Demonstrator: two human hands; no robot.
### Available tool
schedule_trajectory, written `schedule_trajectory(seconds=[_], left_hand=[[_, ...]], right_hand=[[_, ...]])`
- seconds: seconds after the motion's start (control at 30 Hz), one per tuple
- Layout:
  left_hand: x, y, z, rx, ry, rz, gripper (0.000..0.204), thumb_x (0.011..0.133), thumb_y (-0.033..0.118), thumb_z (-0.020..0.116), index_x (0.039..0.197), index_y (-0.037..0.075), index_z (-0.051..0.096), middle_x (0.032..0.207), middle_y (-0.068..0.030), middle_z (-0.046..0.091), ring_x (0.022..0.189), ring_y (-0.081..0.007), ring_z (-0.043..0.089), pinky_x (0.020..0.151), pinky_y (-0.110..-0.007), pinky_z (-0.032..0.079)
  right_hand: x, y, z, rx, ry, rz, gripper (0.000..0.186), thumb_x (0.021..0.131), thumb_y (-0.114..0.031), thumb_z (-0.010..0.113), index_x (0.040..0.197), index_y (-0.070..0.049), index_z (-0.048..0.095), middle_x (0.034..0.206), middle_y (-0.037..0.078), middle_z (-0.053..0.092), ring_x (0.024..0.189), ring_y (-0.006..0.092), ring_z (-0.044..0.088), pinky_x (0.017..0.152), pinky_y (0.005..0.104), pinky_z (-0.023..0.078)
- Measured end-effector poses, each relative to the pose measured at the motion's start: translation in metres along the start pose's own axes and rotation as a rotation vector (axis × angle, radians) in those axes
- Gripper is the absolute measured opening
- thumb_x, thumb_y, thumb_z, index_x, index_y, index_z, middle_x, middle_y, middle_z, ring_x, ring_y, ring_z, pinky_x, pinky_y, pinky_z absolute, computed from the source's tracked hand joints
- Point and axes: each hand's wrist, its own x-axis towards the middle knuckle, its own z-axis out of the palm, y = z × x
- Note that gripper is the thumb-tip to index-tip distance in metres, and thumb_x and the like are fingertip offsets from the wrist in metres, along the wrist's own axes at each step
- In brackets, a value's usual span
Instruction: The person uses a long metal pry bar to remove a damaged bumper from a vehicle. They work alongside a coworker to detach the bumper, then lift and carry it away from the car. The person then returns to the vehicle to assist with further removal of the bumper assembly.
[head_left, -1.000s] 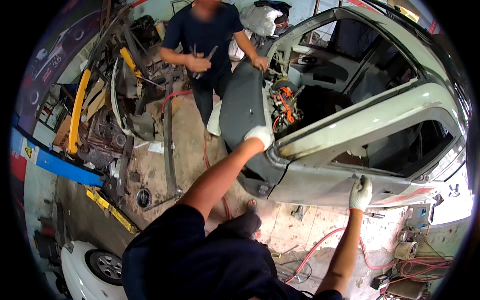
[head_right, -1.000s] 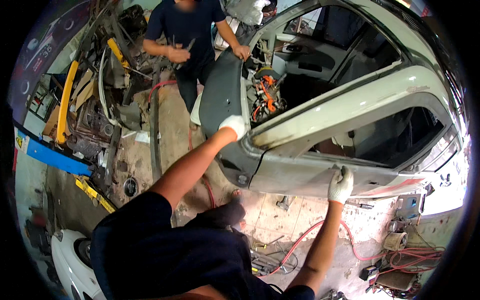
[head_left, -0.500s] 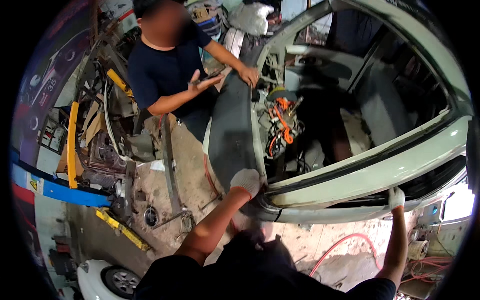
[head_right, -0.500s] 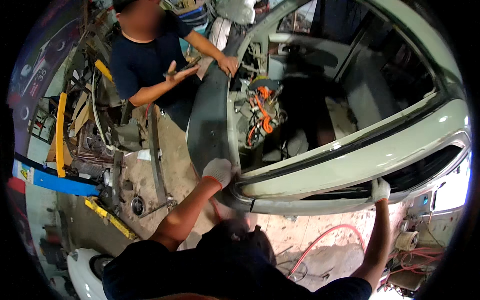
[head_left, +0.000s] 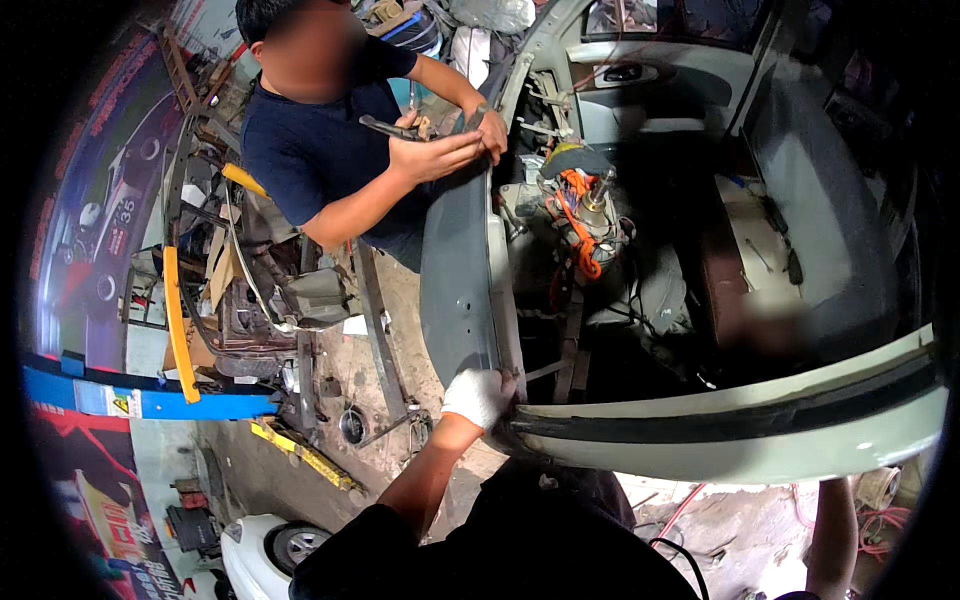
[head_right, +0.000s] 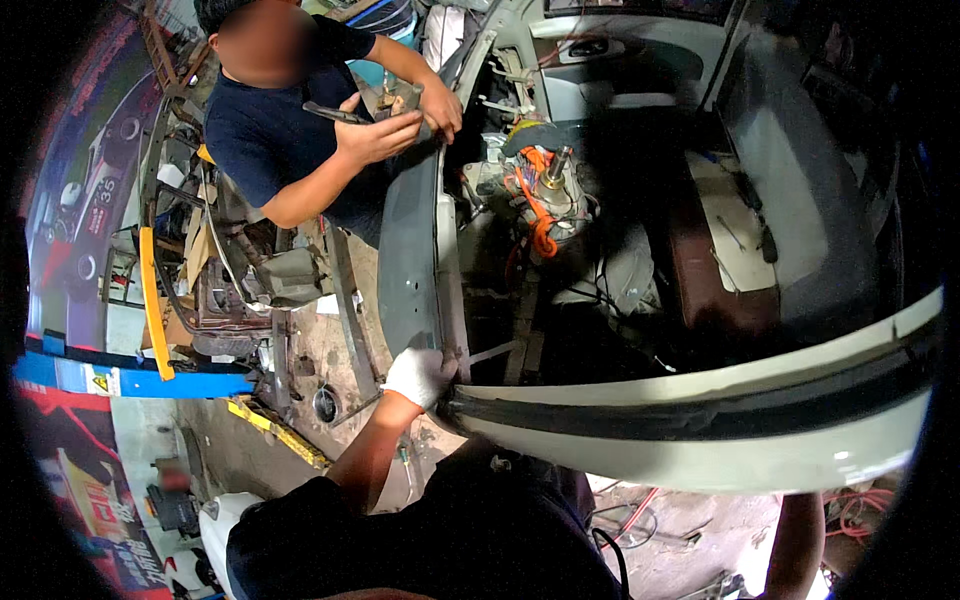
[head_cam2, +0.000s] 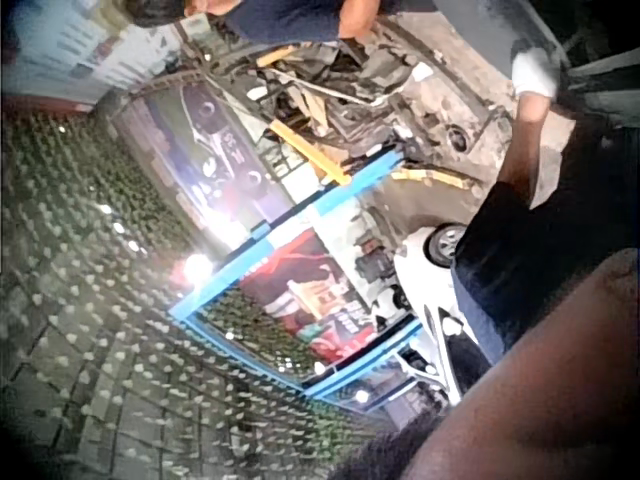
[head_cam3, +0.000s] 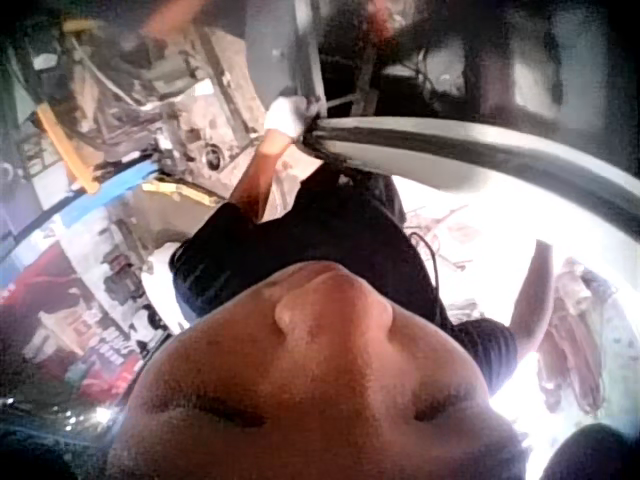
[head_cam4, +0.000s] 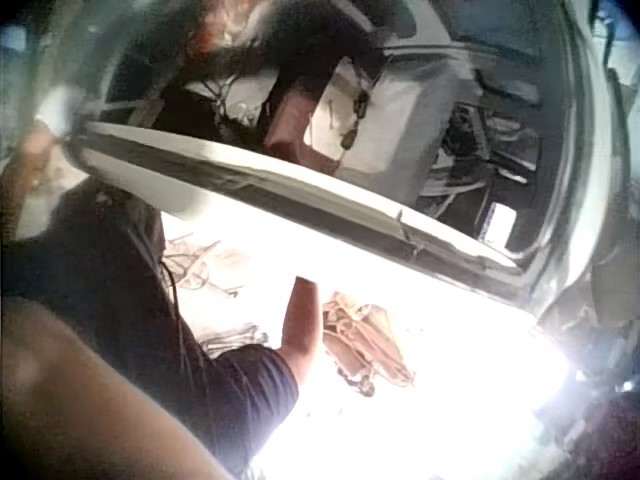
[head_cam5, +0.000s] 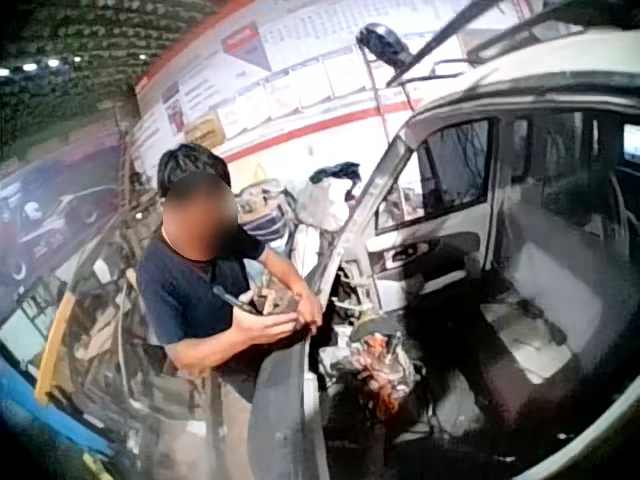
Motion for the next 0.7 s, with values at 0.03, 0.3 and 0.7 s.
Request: schedule_trajectory(seconds=[0.03,0.3,0.7], left_hand=[[-0.001,-0.007,0.007,0.053,0.014,0.018,0.045,0.088,0.041,0.049,0.073,0.002,0.068,0.070,-0.0231,0.063,0.070,-0.0406,0.063,0.069,-0.048,0.051],[0.000,-0.019,0.014,0.145,0.089,0.294,0.030,0.089,0.028,0.047,0.079,0.006,0.064,0.068,-0.0165,0.063,0.062,-0.0357,0.063,0.060,-0.046,0.051],[-0.002,-0.026,0.017,0.172,0.142,0.347,0.027,0.090,0.028,0.045,0.081,0.008,0.061,0.066,-0.0151,0.062,0.057,-0.0346,0.061,0.054,-0.045,0.049]], right_hand=[[0.001,-0.001,0.001,0.009,0.006,-0.006,0.037,0.089,-0.029,0.054,0.104,0.003,0.063,0.098,0.022,0.064,0.092,0.0351,0.061,0.083,0.0422,0.048],[-0.008,0.010,0.009,0.075,0.071,0.007,0.034,0.089,-0.024,0.060,0.107,0.005,0.062,0.099,0.021,0.064,0.091,0.0321,0.062,0.084,0.0392,0.048],[0.003,-0.016,-0.007,0.172,0.008,0.054,0.027,0.088,-0.021,0.059,0.096,0.004,0.062,0.089,0.020,0.063,0.078,0.0315,0.060,0.071,0.0380,0.047]])
